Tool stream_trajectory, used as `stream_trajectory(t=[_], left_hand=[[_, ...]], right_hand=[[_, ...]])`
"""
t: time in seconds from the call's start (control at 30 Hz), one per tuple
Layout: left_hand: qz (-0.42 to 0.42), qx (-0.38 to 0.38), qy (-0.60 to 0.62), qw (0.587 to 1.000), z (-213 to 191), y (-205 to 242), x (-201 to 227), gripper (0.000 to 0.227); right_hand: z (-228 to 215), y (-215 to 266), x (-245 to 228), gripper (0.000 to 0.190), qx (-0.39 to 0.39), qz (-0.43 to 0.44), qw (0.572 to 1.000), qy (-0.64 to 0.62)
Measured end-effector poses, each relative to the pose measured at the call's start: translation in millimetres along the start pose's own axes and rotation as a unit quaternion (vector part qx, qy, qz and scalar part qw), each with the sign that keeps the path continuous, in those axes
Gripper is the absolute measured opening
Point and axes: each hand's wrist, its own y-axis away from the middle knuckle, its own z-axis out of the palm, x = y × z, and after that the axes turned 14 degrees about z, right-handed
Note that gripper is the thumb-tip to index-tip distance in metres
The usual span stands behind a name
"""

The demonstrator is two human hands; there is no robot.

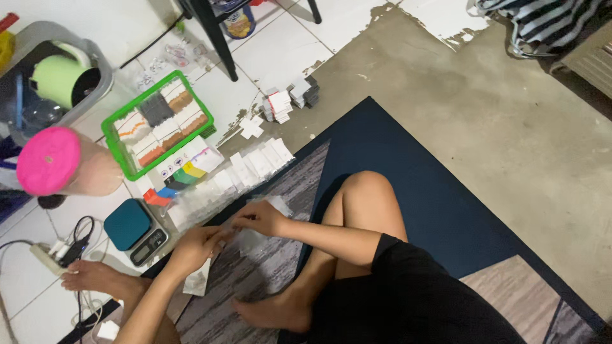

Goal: The person places small white items into clear plastic bags by hand.

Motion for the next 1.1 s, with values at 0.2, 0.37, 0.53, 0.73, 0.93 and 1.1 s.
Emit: stream_trajectory(t=[0.2,0.37,0.53,0.73,0.93,1.1], left_hand=[[-0.004,0.017,-0.006,1.000,2.6,-3.0,10.3,0.031],[0.000,0.012,0.003,1.000,3.6,-6.0,-6.2,0.033],[0.004,-0.002,-0.081,0.997,1.4,-5.9,-7.0,0.033],[-0.008,-0.050,-0.114,0.992,1.0,-3.6,8.8,0.055],[0.024,0.073,-0.016,0.997,2.9,5.2,5.9,0.028],[-0.026,0.141,0.093,0.985,1.1,1.8,-7.8,0.029]], right_hand=[[-5.1,3.8,-5.7,0.019,-0.034,-0.018,0.999,0.032],[-5.5,0.1,-2.4,0.018,-0.031,-0.013,0.996,0.077],[-3.6,5.3,-19.1,0.022,-0.053,-0.056,0.995,0.062],[-2.0,3.5,-9.6,0.026,-0.065,-0.062,0.994,0.068],[-2.6,8.6,-32.3,0.014,0.003,0.020,0.999,-0.034],[-1.3,-5.7,-2.5,0.005,0.056,0.081,0.990,-0.100]])
